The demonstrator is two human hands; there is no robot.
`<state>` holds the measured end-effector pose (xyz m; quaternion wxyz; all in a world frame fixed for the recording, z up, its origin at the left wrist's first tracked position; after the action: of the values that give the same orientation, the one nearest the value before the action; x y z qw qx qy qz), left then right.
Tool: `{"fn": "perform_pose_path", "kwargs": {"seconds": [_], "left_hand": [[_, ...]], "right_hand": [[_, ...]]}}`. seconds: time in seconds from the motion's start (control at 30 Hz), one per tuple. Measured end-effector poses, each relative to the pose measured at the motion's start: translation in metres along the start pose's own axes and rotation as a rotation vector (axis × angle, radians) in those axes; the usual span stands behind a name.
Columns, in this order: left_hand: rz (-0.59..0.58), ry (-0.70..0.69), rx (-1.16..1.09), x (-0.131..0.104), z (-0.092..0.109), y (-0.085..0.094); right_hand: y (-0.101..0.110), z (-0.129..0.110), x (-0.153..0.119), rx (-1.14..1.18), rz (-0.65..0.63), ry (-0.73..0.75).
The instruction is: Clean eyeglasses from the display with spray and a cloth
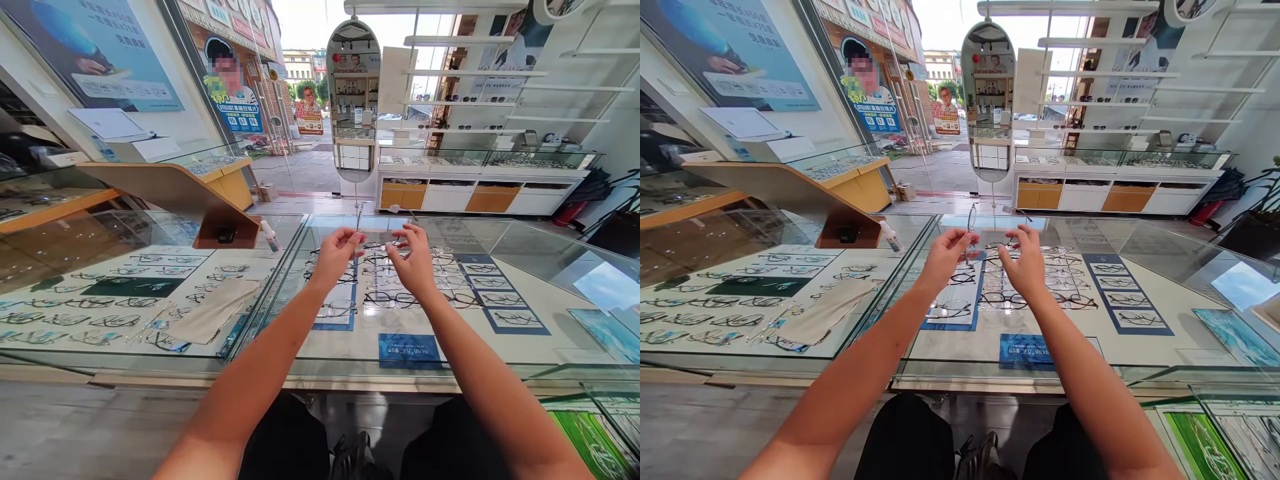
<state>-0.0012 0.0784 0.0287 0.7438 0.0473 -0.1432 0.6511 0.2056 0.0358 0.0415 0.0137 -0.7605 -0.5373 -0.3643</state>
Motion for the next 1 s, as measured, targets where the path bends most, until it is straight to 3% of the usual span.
{"fn": "perform_pose_path", "kwargs": {"seconds": [0.2,0.43,0.63,0.83,1.0], "left_hand": [[0.184,-0.078,-0.089,0.011,0.007,0.031],[0.191,-0.104,-0.086,0.009,0.011,0.031],[0.120,-0.064,-0.051,0.003,0.008,0.015],[-0.017,-0.052,0.010,-0.012,0.003,-0.016],[-0.054,-0.094,0.028,-0.016,0.004,-0.024]], "right_hand": [[0.000,0.001,0.001,-0.076,-0.016,0.005],[0.005,0.009,0.001,-0.143,0.027,-0.025],[0.010,-0.021,-0.004,-0.248,0.102,0.190],[-0.024,-0.041,-0.014,0.049,-0.207,0.287],[-0.033,-0.037,-0.017,0.229,-0.272,0.234]]}}
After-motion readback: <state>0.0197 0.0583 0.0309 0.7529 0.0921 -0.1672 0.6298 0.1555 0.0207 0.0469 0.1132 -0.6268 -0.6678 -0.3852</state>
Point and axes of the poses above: each hand's wrist, its own x-axis towards the middle knuckle, its own y-axis out of the back of the hand, z = x × y, the point moved 10 cm from there along x, towards the middle knuckle, and after that the axes turned 1 degree about x, right-handed, at the moved point
